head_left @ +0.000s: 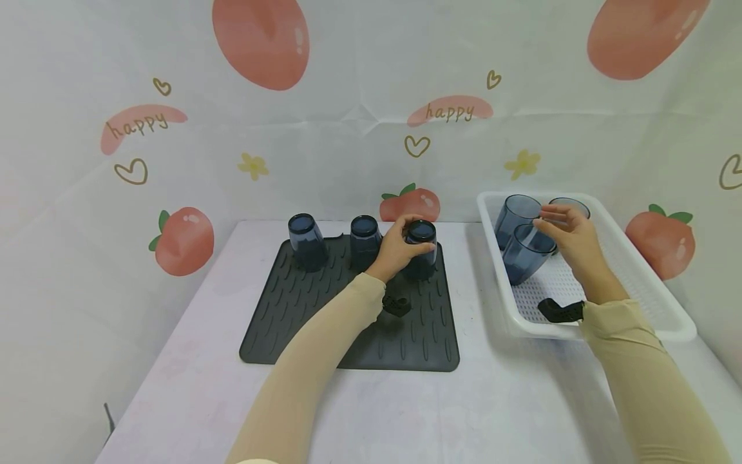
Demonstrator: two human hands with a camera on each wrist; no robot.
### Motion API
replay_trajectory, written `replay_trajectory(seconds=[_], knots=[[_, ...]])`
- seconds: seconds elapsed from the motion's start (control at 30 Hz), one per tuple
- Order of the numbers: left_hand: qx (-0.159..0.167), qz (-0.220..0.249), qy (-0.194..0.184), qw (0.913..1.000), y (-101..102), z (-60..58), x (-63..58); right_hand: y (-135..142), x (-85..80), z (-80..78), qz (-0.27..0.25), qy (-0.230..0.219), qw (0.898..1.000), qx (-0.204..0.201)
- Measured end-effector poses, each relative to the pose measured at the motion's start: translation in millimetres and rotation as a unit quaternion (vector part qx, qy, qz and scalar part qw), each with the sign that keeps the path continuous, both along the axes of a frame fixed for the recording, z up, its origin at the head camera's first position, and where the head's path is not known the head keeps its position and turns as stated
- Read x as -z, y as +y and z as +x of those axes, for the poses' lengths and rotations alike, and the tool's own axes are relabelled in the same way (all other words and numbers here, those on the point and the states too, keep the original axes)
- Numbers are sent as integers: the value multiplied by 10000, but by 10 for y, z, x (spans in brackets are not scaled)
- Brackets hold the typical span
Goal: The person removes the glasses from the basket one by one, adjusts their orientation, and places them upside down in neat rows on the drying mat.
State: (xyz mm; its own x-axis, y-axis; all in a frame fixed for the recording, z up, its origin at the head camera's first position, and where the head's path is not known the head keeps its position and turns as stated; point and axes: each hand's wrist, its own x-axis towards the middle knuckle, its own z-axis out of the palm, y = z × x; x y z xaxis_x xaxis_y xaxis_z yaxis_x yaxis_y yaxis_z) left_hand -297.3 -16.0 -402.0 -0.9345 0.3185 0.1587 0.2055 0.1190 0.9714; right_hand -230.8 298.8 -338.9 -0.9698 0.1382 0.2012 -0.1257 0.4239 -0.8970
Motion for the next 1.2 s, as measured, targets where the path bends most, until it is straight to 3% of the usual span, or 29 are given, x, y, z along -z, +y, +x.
replay_trajectory(seconds=[0.27, 0.6, 0.87, 1.2], knots=[[-62, 27, 185, 9998, 2, -1, 28, 5, 20, -51, 500, -632, 9965, -228], [-36, 22, 57, 10000, 0, -2, 13, 2, 9, -65, 789, -950, 9901, -664], [72, -120, -40, 9999, -39, 221, -262, 11, 18, -71, 1245, -1174, 9816, -847], [45, -164, -4, 9999, -41, 219, -264, -3, 21, -69, 1353, -1241, 9789, -897]])
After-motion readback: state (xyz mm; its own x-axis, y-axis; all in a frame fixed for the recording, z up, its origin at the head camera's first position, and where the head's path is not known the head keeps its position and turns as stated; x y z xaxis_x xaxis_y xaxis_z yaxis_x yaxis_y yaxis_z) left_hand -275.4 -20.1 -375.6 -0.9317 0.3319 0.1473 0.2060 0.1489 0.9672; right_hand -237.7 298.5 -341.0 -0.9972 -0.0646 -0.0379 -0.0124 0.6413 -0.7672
